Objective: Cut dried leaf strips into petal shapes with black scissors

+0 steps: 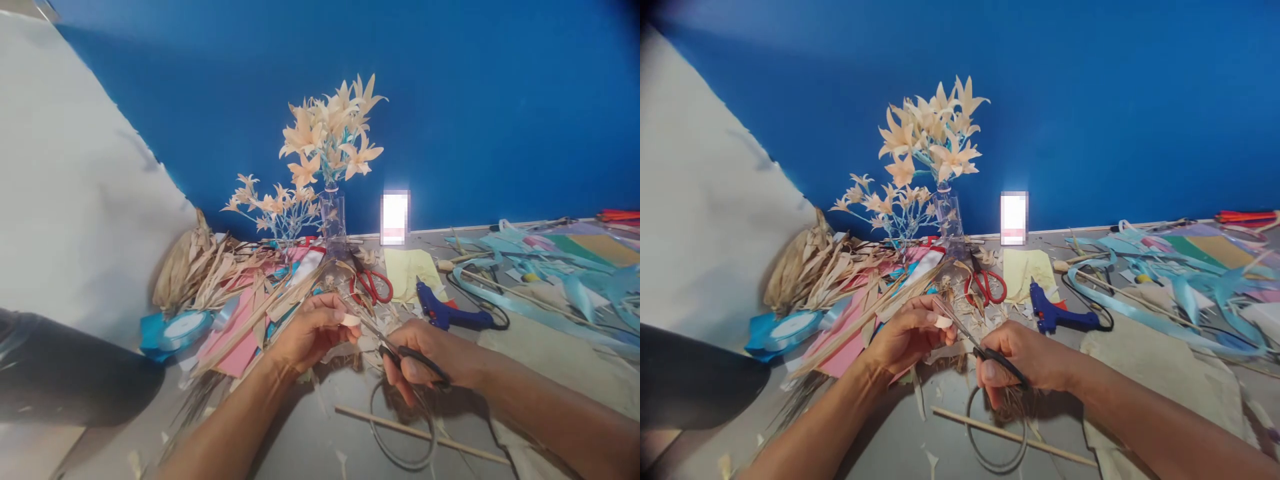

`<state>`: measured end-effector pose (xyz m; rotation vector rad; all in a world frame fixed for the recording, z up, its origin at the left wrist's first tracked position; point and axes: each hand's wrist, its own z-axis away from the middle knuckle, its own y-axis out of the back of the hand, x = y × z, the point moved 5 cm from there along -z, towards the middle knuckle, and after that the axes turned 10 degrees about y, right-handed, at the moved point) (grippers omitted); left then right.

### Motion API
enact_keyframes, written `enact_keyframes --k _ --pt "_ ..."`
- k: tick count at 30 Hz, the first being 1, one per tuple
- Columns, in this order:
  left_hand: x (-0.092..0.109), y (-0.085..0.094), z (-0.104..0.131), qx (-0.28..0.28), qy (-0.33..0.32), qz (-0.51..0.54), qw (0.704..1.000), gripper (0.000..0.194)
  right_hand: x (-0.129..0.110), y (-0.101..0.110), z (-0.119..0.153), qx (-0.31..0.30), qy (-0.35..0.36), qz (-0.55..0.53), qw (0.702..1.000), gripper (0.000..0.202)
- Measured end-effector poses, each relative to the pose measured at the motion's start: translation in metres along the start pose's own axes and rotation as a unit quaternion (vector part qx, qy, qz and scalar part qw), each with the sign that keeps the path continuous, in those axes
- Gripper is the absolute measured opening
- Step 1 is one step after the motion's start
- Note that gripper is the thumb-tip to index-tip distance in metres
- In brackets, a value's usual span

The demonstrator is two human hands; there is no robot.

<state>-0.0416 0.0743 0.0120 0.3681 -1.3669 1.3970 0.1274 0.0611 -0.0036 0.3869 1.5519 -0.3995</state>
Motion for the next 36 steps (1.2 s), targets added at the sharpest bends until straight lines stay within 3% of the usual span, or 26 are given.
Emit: enact_keyframes --k 14,27,36 --pt "-0.001 -0.003 -0.001 -0.017 -0.012 -0.002 1.0 0.004 0.018 0.004 0.004 -0.005 -0.022 0.024 0.999 0.061" --pt "0.002 0.0 0.003 -0.002 -0.012 -0.013 1.0 0.012 0.012 0.006 0.003 0.008 -0.043 0.055 0.997 0.053" --pt "0.008 0.002 0.007 0.021 -0.031 -0.05 0.998 0.016 0.014 0.005 0.003 -0.016 -0.016 0.05 0.998 0.062"
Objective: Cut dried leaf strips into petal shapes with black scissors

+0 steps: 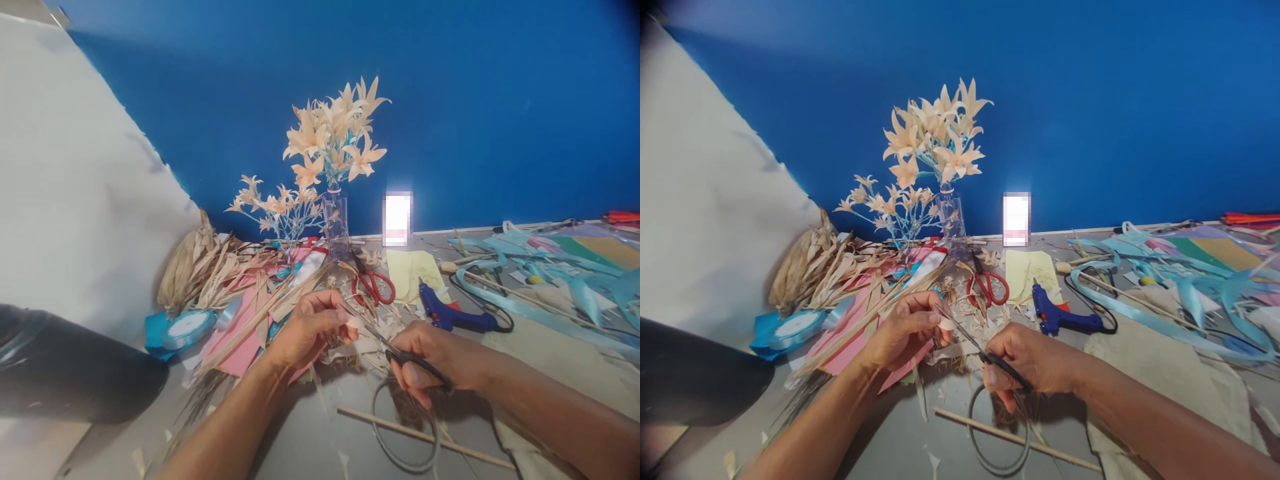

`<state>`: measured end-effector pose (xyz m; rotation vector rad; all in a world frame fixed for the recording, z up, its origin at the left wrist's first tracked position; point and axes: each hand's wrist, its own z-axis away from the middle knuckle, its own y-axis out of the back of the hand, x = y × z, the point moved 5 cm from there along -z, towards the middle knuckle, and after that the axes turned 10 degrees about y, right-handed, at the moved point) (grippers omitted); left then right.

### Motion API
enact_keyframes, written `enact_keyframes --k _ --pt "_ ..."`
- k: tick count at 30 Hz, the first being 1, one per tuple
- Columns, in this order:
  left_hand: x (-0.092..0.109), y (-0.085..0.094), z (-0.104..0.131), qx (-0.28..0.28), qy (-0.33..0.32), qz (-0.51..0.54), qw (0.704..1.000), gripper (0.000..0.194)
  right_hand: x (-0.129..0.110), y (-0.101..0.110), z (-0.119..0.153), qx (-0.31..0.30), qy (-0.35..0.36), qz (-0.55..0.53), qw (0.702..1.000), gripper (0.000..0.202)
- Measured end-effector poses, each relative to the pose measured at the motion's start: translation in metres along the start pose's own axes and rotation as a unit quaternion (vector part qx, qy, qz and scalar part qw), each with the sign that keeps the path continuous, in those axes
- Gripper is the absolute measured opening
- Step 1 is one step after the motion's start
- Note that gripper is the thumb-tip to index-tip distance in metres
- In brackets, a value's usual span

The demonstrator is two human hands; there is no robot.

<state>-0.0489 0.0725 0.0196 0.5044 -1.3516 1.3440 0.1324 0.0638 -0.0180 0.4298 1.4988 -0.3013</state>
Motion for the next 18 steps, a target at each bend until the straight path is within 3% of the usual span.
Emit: enact_keyframes --k 18 --pt "0.003 0.0023 -0.0005 0.057 -0.023 -0.028 0.998 0.016 0.0044 0.0034 0.0006 0.026 -0.022 0.016 0.999 0.056"
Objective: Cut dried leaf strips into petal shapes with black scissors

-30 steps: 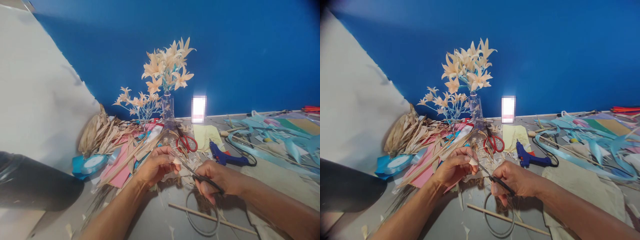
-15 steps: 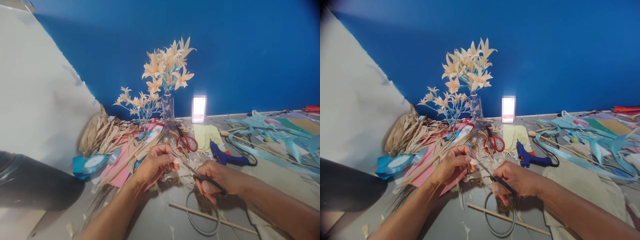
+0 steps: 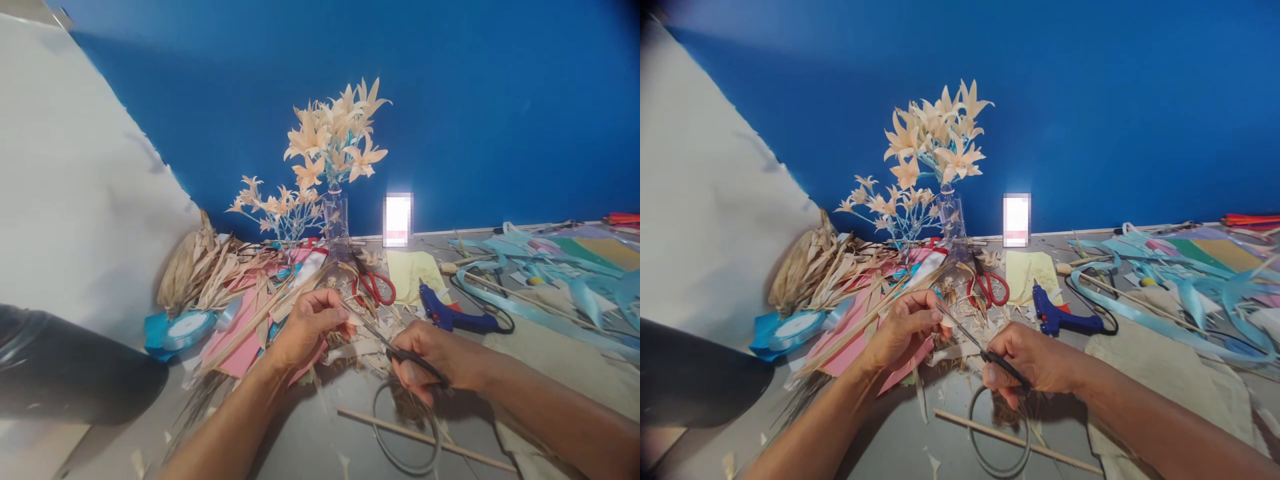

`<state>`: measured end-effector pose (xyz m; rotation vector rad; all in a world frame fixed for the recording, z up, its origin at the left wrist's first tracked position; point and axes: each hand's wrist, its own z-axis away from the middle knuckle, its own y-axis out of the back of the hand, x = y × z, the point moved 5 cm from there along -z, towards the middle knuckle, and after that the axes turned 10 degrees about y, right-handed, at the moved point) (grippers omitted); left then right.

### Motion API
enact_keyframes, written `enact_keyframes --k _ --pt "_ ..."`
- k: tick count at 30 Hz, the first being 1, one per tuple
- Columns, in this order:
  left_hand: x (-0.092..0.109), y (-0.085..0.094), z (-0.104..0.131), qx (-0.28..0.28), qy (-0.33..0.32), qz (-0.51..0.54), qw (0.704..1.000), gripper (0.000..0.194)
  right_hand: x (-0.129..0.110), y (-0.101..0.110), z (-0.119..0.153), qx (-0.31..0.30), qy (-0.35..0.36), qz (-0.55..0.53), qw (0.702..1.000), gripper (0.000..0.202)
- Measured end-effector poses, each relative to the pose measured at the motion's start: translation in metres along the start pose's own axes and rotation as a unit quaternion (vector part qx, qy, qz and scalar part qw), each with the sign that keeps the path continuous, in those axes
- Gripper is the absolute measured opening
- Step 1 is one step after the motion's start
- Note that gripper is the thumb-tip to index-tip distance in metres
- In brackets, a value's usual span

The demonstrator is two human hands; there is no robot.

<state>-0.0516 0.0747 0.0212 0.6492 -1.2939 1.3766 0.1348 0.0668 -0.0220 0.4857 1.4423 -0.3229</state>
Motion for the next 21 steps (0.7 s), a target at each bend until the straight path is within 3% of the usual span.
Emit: enact_keyframes --k 21 --pt "0.001 0.004 0.0 0.004 -0.011 -0.003 1.0 0.019 -0.012 0.002 -0.001 0.045 -0.05 0.027 0.997 0.057"
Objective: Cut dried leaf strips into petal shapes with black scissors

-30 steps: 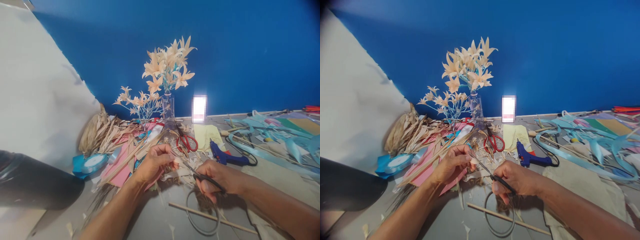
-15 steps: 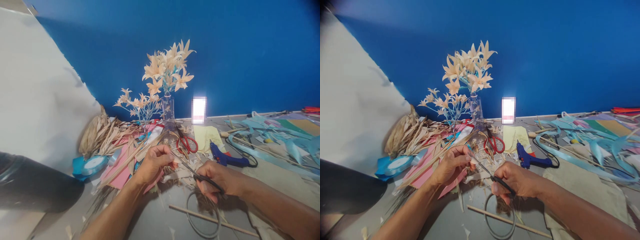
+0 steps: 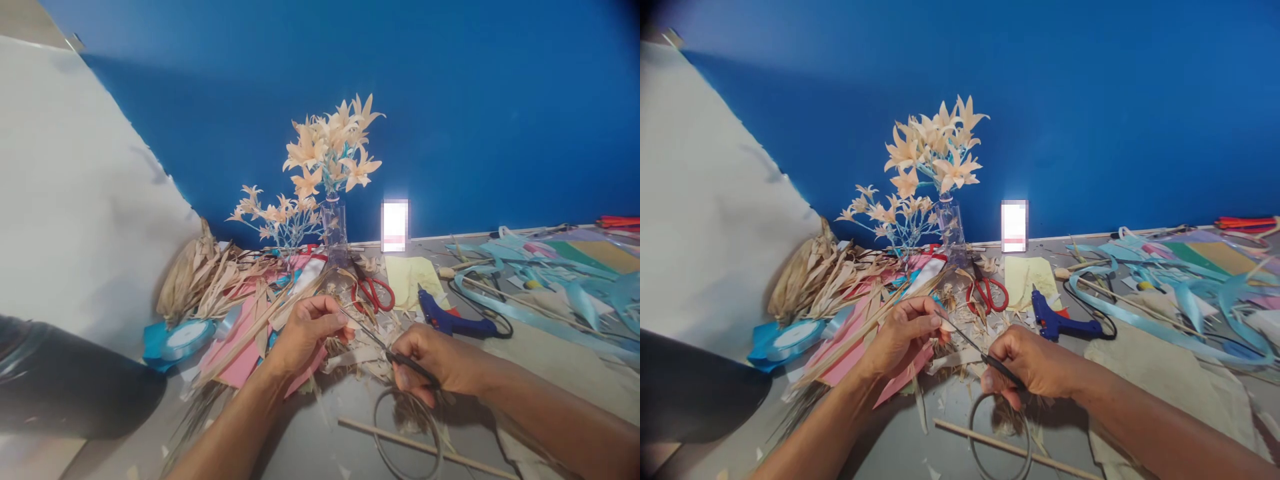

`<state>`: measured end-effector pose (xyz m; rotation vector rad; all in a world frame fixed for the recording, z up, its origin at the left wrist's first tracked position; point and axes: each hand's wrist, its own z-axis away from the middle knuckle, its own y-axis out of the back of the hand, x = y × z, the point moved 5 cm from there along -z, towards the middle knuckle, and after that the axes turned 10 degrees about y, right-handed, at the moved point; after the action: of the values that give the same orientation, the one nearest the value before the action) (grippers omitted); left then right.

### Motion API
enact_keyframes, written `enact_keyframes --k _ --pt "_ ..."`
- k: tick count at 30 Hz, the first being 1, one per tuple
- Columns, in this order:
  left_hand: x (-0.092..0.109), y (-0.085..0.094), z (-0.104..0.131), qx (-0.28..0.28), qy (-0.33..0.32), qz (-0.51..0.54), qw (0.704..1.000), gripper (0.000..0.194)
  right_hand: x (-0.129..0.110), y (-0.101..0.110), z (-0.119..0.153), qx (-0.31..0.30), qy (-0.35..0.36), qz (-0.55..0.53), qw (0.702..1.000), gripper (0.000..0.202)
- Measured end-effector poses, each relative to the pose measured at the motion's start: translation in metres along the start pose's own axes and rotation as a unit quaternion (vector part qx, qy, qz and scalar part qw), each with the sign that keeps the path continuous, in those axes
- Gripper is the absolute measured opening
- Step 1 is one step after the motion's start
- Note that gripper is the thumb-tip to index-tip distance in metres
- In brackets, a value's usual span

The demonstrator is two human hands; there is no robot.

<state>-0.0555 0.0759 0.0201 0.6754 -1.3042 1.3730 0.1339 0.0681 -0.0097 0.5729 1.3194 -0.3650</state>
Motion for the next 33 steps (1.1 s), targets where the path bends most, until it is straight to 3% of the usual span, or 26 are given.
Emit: enact_keyframes --k 4,8,14,24,33 --pt "-0.007 -0.004 -0.003 0.011 -0.002 0.044 0.999 0.024 -0.005 0.005 -0.004 0.101 -0.006 -0.057 0.993 0.047" --pt "-0.021 -0.014 -0.005 0.012 0.04 0.069 0.997 0.03 -0.011 0.013 -0.006 0.211 0.078 -0.121 0.967 0.045" --pt "-0.041 -0.032 -0.003 -0.015 0.077 0.101 0.992 0.03 -0.01 0.016 -0.003 0.274 0.096 -0.103 0.951 0.04" --pt "-0.054 -0.04 -0.002 -0.027 0.094 0.087 0.991 0.026 -0.018 0.014 -0.002 0.293 0.088 -0.07 0.95 0.028" --pt "-0.046 -0.038 0.001 0.0 0.037 -0.068 0.997 0.022 -0.019 0.016 -0.001 0.26 0.092 -0.062 0.959 0.023"
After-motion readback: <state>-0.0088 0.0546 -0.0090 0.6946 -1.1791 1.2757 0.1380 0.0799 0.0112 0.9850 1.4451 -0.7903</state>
